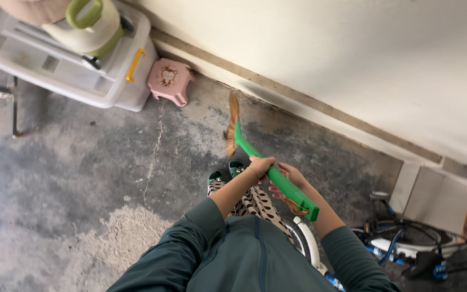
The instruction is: The person sweeps dirt and debris from a concrete floor into a blue dustpan using a broom and empties the collected material into a white bucket.
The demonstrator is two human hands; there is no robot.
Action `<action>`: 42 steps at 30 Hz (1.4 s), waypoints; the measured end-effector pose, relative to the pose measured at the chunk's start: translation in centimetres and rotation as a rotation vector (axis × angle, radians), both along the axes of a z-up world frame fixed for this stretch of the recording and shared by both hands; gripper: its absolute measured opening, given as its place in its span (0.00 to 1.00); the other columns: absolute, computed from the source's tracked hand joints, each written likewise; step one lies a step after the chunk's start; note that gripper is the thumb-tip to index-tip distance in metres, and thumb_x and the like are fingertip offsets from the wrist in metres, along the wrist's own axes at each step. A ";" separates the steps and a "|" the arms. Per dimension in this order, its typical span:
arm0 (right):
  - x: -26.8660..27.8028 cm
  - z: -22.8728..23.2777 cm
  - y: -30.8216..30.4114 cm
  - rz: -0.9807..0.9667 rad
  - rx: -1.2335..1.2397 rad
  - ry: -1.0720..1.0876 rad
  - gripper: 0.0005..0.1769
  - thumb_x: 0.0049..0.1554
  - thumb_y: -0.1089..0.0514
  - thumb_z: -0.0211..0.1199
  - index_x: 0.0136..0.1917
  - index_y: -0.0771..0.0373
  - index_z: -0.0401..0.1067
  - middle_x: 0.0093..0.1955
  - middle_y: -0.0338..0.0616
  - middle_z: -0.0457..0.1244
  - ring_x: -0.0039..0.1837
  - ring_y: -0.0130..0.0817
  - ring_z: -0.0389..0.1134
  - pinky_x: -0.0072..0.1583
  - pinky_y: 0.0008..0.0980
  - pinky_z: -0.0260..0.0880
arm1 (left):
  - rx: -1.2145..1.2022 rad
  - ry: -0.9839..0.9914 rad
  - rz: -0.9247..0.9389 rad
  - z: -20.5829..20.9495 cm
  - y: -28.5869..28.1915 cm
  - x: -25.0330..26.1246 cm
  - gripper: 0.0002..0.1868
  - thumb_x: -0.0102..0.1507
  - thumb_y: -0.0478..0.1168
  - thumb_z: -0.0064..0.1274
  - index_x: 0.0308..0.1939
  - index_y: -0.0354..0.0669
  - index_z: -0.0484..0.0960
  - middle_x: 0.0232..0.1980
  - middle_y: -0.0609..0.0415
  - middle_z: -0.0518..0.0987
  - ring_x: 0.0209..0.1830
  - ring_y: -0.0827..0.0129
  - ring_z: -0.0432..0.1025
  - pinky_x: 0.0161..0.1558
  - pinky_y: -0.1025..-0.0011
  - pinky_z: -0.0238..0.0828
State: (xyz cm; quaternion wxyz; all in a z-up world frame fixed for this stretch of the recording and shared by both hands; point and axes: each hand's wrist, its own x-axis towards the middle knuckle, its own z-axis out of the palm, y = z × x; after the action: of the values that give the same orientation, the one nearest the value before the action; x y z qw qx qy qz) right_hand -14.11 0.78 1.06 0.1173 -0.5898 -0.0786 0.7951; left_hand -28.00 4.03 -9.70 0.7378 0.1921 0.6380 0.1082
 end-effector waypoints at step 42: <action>15.1 -8.5 -1.4 0.210 0.434 -0.339 0.48 0.44 0.76 0.60 0.76 0.52 0.59 0.33 0.48 0.64 0.30 0.34 0.66 0.33 0.38 0.67 | -0.009 0.135 -0.130 -2.0 0.9 8.3 0.23 0.64 0.50 0.51 0.61 0.49 0.76 0.45 0.51 0.82 0.23 0.67 0.71 0.24 0.68 0.68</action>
State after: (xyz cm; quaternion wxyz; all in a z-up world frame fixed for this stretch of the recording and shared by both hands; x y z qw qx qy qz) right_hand 1.03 -0.65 -7.39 0.1430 -0.6641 -0.3258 0.6575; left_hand -19.70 4.93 -11.74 0.6994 0.2365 0.6730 0.0440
